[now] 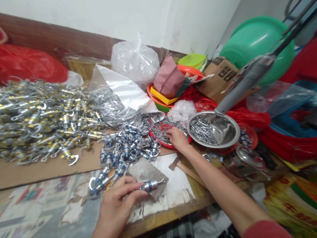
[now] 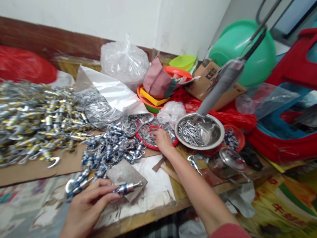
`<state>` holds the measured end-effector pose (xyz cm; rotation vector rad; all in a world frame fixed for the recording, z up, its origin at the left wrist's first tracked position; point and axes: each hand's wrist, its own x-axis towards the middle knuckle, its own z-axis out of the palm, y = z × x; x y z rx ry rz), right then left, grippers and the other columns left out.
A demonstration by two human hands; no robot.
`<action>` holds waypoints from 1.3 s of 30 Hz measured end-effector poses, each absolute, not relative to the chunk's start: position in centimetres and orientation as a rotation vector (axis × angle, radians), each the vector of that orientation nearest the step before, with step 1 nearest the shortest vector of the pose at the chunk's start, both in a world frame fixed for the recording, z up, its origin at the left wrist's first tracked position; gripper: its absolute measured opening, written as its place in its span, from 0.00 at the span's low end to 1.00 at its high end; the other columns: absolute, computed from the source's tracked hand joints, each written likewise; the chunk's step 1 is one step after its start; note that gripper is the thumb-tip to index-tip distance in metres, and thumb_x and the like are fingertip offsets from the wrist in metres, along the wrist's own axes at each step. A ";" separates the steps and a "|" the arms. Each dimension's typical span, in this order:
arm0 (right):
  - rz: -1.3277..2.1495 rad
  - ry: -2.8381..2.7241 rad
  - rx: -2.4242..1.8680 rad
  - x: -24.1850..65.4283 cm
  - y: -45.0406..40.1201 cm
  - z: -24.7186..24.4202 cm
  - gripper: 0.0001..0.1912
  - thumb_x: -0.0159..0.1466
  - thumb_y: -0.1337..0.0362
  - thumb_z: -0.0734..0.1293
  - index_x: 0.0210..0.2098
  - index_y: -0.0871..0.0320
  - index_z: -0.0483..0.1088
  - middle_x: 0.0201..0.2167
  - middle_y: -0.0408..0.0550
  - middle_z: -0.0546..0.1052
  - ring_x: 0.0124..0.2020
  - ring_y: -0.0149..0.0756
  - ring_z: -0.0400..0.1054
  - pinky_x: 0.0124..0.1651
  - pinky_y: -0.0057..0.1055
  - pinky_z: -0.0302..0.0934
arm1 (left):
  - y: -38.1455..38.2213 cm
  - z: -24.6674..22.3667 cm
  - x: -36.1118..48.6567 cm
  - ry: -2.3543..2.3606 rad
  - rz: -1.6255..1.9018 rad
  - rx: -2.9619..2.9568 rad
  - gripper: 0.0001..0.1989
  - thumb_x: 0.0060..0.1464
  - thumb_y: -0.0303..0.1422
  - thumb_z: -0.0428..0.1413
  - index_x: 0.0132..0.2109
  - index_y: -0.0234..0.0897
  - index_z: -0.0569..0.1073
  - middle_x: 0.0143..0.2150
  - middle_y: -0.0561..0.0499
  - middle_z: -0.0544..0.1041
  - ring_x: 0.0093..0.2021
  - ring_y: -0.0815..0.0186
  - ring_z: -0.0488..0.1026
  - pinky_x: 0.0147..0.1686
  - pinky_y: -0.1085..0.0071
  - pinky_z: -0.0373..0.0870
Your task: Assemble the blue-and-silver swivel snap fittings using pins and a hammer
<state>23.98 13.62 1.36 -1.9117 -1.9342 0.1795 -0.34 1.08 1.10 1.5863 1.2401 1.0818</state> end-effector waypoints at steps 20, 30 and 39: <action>0.965 -1.526 -1.217 15.1 0.4 3.1 0.03 0.54 0.67 0.67 0.25 0.58 0.73 0.25 0.43 0.73 0.30 0.31 0.68 0.36 0.27 0.62 | 1.2 1.8 -0.4 1.192 1.169 1.601 0.08 0.39 0.30 0.60 0.31 0.45 0.80 0.26 0.51 0.78 0.28 0.63 0.73 0.30 0.72 0.68; 0.318 -2.002 -0.917 16.6 -1.1 2.8 0.14 0.58 0.70 0.64 0.44 0.57 0.67 0.38 0.51 0.73 0.40 0.34 0.68 0.41 0.30 0.65 | 0.9 2.4 -0.9 1.160 1.032 1.471 0.05 0.45 0.33 0.58 0.27 0.42 0.78 0.27 0.52 0.76 0.30 0.65 0.72 0.31 0.74 0.66; 0.006 -2.158 -0.746 17.2 -0.4 2.7 0.13 0.61 0.73 0.58 0.42 0.58 0.70 0.37 0.52 0.76 0.39 0.34 0.70 0.37 0.30 0.67 | 0.8 3.6 -1.0 1.219 1.063 1.725 0.06 0.47 0.34 0.55 0.26 0.41 0.76 0.32 0.51 0.76 0.35 0.63 0.71 0.38 0.73 0.63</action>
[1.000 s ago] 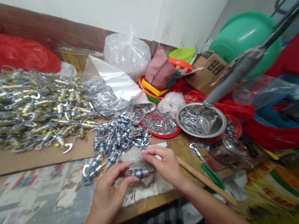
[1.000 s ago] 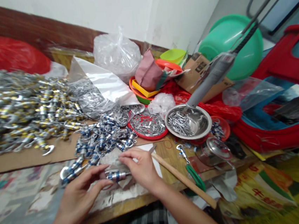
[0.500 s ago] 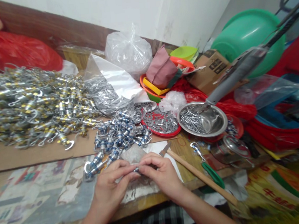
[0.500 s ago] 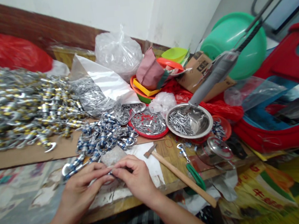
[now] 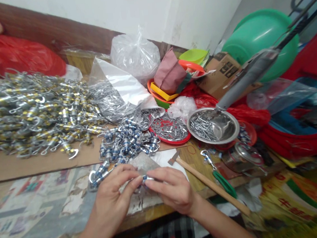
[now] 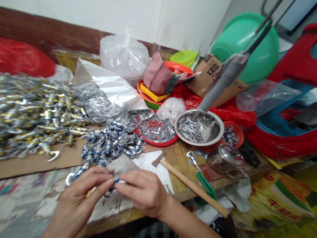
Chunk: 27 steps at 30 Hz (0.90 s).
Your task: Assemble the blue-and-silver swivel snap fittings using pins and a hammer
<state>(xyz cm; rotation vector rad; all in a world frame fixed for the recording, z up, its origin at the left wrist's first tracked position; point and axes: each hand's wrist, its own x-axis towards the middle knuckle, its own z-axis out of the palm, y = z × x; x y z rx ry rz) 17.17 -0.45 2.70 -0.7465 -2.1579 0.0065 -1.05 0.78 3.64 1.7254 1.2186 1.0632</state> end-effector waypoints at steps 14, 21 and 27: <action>0.058 -2.148 -0.745 17.1 -2.3 2.5 0.12 0.59 0.74 0.60 0.41 0.62 0.70 0.37 0.55 0.76 0.37 0.36 0.70 0.36 0.31 0.66 | 0.2 3.3 -1.4 1.133 0.830 1.588 0.09 0.49 0.37 0.53 0.28 0.40 0.76 0.26 0.53 0.77 0.28 0.66 0.72 0.29 0.76 0.66; -0.139 -2.242 -0.648 17.2 -2.3 3.5 0.12 0.62 0.73 0.57 0.39 0.68 0.71 0.38 0.57 0.76 0.39 0.39 0.68 0.36 0.33 0.66 | 0.0 4.2 -1.5 1.127 0.786 1.734 0.10 0.54 0.35 0.49 0.32 0.39 0.74 0.28 0.53 0.76 0.30 0.66 0.71 0.32 0.75 0.65; -0.214 -2.327 -0.650 17.2 -2.3 4.3 0.11 0.61 0.74 0.59 0.37 0.69 0.72 0.38 0.55 0.77 0.38 0.39 0.69 0.36 0.33 0.66 | -0.2 3.5 -1.4 1.141 0.832 1.852 0.09 0.54 0.33 0.48 0.32 0.38 0.72 0.29 0.53 0.76 0.31 0.67 0.71 0.33 0.74 0.65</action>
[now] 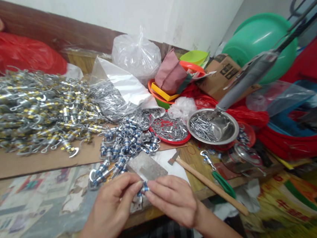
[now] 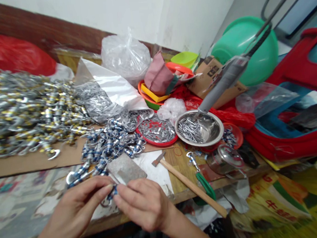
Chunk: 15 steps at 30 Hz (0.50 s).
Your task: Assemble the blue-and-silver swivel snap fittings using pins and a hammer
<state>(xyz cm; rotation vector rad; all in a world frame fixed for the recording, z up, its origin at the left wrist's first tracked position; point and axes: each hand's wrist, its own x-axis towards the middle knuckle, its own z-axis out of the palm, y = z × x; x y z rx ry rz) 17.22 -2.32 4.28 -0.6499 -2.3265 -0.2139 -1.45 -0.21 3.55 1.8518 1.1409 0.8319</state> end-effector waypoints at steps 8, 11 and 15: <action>-0.156 -2.268 -0.654 17.1 -2.3 3.3 0.12 0.61 0.73 0.57 0.40 0.67 0.71 0.38 0.55 0.76 0.37 0.38 0.69 0.35 0.32 0.66 | -0.2 4.1 -2.0 1.034 0.893 1.935 0.08 0.52 0.31 0.50 0.31 0.38 0.74 0.30 0.51 0.78 0.31 0.66 0.73 0.33 0.76 0.66; -0.042 -2.197 -0.739 16.8 -2.4 2.6 0.14 0.60 0.74 0.58 0.41 0.63 0.70 0.38 0.55 0.76 0.35 0.36 0.70 0.33 0.31 0.65 | 0.0 3.9 -2.0 1.068 0.875 1.770 0.08 0.50 0.32 0.53 0.28 0.39 0.76 0.28 0.52 0.79 0.30 0.65 0.74 0.32 0.76 0.67; 0.222 -1.998 -0.940 15.7 -3.2 2.4 0.11 0.57 0.73 0.62 0.38 0.60 0.73 0.33 0.52 0.76 0.32 0.32 0.71 0.33 0.26 0.66 | -0.5 2.9 -1.2 1.192 0.878 1.307 0.08 0.46 0.38 0.57 0.29 0.39 0.78 0.26 0.52 0.79 0.27 0.65 0.73 0.29 0.75 0.68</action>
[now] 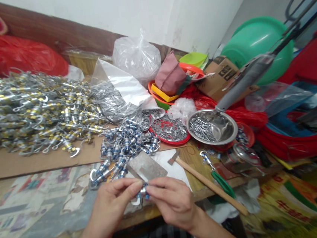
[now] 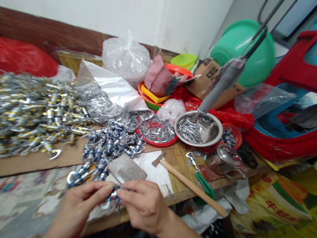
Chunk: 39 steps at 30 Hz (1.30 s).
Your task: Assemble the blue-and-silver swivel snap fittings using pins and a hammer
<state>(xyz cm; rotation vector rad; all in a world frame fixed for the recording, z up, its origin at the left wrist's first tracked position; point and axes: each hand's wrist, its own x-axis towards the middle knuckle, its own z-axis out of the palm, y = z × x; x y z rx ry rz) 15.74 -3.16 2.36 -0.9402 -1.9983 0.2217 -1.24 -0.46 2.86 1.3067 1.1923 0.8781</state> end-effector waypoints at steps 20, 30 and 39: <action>0.056 -2.141 -2.166 23.5 15.1 1.1 0.09 0.61 0.65 0.62 0.39 0.63 0.68 0.41 0.49 0.72 0.42 0.37 0.67 0.46 0.41 0.61 | -0.2 1.6 1.1 1.406 0.814 1.064 0.12 0.34 0.39 0.61 0.25 0.33 0.76 0.15 0.52 0.76 0.15 0.68 0.69 0.16 0.76 0.63; 0.271 -1.822 -1.803 25.2 12.0 1.4 0.10 0.59 0.71 0.60 0.37 0.62 0.73 0.36 0.52 0.76 0.40 0.38 0.69 0.46 0.36 0.61 | 0.2 1.9 -0.6 1.030 0.740 1.042 0.10 0.40 0.31 0.61 0.34 0.34 0.72 0.28 0.51 0.77 0.30 0.65 0.73 0.31 0.71 0.69; 0.663 -1.719 -1.262 17.1 1.0 2.5 0.06 0.55 0.71 0.65 0.31 0.59 0.75 0.27 0.47 0.78 0.30 0.33 0.71 0.35 0.30 0.65 | 0.0 0.2 0.4 0.932 1.008 0.715 0.23 0.36 0.23 0.62 0.37 0.41 0.58 0.27 0.59 0.75 0.28 0.70 0.73 0.29 0.73 0.71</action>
